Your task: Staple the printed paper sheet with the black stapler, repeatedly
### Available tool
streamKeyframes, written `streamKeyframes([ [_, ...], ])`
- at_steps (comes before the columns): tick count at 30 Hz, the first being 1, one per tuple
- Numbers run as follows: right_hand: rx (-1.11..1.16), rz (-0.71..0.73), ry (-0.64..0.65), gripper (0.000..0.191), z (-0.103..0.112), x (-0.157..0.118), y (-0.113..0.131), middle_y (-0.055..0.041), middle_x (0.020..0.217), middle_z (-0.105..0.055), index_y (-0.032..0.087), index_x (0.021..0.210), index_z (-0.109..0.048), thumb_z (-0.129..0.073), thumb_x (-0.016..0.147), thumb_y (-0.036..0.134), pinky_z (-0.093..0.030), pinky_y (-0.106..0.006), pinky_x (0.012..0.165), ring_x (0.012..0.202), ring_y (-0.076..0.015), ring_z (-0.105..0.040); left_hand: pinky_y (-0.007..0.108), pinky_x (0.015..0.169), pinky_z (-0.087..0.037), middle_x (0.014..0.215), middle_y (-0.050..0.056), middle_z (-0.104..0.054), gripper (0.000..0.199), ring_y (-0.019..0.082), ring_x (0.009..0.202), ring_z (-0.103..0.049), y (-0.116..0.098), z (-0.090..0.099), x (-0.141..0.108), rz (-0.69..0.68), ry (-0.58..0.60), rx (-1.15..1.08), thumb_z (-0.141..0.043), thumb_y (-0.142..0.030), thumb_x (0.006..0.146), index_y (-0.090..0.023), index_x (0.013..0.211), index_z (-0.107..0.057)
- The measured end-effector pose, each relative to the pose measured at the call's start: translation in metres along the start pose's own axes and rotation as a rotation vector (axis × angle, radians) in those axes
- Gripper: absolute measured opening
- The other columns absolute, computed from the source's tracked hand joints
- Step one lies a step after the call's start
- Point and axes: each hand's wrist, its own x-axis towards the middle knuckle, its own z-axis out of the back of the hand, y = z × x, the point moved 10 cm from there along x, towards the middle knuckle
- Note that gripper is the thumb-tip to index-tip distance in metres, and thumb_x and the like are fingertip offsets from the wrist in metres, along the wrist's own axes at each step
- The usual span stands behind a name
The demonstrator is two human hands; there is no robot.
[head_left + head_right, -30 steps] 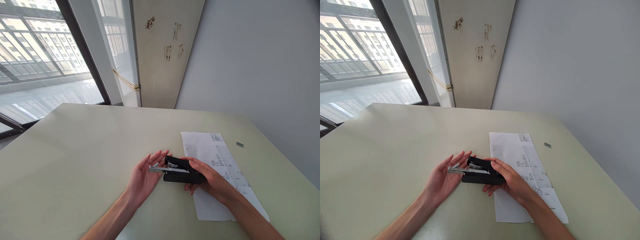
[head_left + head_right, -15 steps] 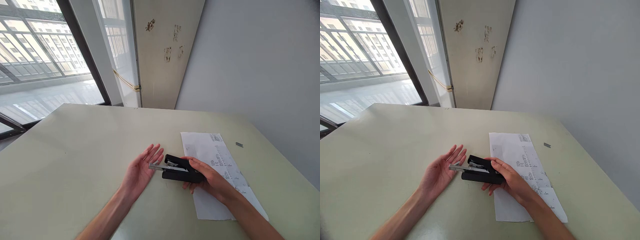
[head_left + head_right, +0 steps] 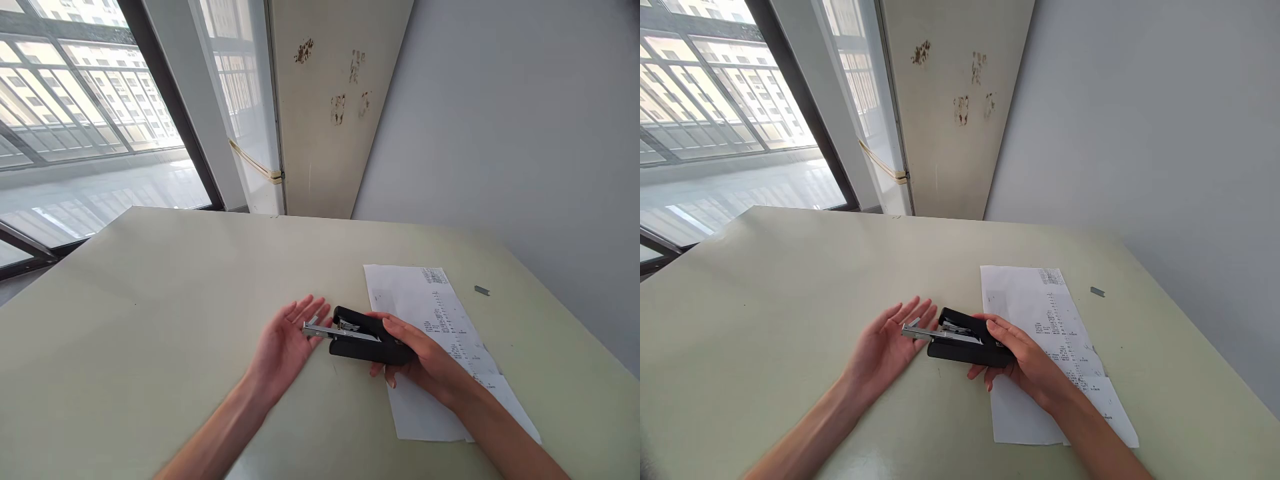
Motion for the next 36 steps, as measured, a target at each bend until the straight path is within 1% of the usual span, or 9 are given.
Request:
streamKeyframes([
  [3,0.022,-0.001,-0.029,0.041,0.004,0.001,-0.001,-0.0101,0.11,-0.077,0.022,0.135,-0.063,-0.057,0.104,0.048,-0.057,-0.029,0.056,0.075,-0.0217,-0.076,0.03,0.081,-0.061,0.104,0.013,-0.075,0.023,0.019,0.092,-0.073,0.018,-0.006,-0.001,0.094,0.113,0.094,-0.057,-0.023,0.103,-0.008,0.103,-0.074],
  [7,0.027,-0.001,-0.053,0.039,0.007,0.0,-0.002,-0.0107,0.117,-0.076,0.023,0.134,-0.064,-0.058,0.103,0.047,-0.058,-0.029,0.055,0.076,-0.0217,-0.076,0.027,0.078,-0.057,0.092,0.007,-0.071,0.017,0.014,0.082,-0.067,0.016,-0.004,0.001,0.06,0.165,0.151,-0.064,-0.022,0.1,-0.009,0.104,-0.074],
  [18,-0.039,0.04,0.076,0.046,-0.002,0.0,-0.002,-0.0089,0.089,-0.076,0.022,0.141,-0.058,-0.054,0.105,0.051,-0.056,-0.029,0.057,0.078,-0.025,-0.077,0.026,0.079,-0.058,0.081,0.002,-0.062,0.005,0.012,0.076,-0.063,0.005,-0.008,0.002,0.024,0.171,0.11,-0.069,-0.012,0.096,-0.012,0.1,-0.069],
  [22,-0.098,0.099,0.064,0.044,-0.003,-0.004,0.003,-0.0113,0.114,-0.074,0.026,0.14,-0.057,-0.055,0.105,0.052,-0.055,-0.031,0.06,0.084,-0.0264,-0.078,0.025,0.071,-0.058,0.087,0.004,-0.062,0.013,0.011,0.073,-0.062,-0.004,0.001,0.006,0.0,0.103,0.045,-0.06,-0.011,0.1,-0.01,0.11,-0.068],
  [25,-0.163,0.176,-0.005,0.043,0.006,-0.005,0.008,-0.0108,0.128,-0.07,0.03,0.139,-0.057,-0.056,0.103,0.054,-0.056,-0.032,0.063,0.089,-0.026,-0.077,0.023,0.055,-0.051,0.085,0.004,-0.06,0.019,0.01,0.062,-0.055,-0.016,0.003,0.01,-0.036,0.109,-0.014,-0.054,-0.014,0.102,-0.008,0.115,-0.066],
  [28,-0.316,0.298,-0.136,0.044,0.018,-0.009,0.02,-0.0076,0.125,-0.071,0.031,0.139,-0.058,-0.056,0.103,0.056,-0.059,-0.037,0.076,0.08,-0.0211,-0.074,0.023,0.054,-0.05,0.085,0.005,-0.06,0.018,0.01,0.062,-0.053,-0.027,0.007,0.013,-0.083,0.093,-0.031,-0.054,-0.014,0.099,-0.007,0.11,-0.067],
  [32,-0.541,0.423,-0.339,0.043,0.028,-0.019,0.034,-0.0064,0.123,-0.071,0.031,0.137,-0.06,-0.055,0.102,0.057,-0.058,-0.042,0.09,0.094,-0.0247,-0.071,0.021,0.053,-0.044,0.079,0.001,-0.054,0.014,0.009,0.059,-0.045,-0.039,0.004,0.008,-0.187,0.091,0.187,-0.065,-0.017,0.092,-0.01,0.103,-0.071],
  [34,-0.622,0.466,-0.411,0.043,0.029,-0.023,0.036,-0.0074,0.126,-0.07,0.032,0.137,-0.061,-0.054,0.103,0.056,-0.058,-0.04,0.083,0.101,-0.0274,-0.068,0.02,0.051,-0.039,0.076,-0.001,-0.052,0.021,0.008,0.058,-0.04,-0.042,-0.001,0.003,-0.242,0.096,0.414,-0.07,-0.024,0.092,-0.012,0.109,-0.072],
  [36,-0.69,0.49,-0.454,0.044,0.029,-0.025,0.036,-0.0084,0.122,-0.071,0.032,0.138,-0.061,-0.053,0.103,0.056,-0.056,-0.037,0.068,0.089,-0.0264,-0.066,0.02,0.051,-0.036,0.075,-0.003,-0.051,0.035,0.009,0.058,-0.039,-0.041,-0.005,-0.003,-0.274,0.084,0.631,-0.073,-0.032,0.092,-0.014,0.122,-0.071],
])
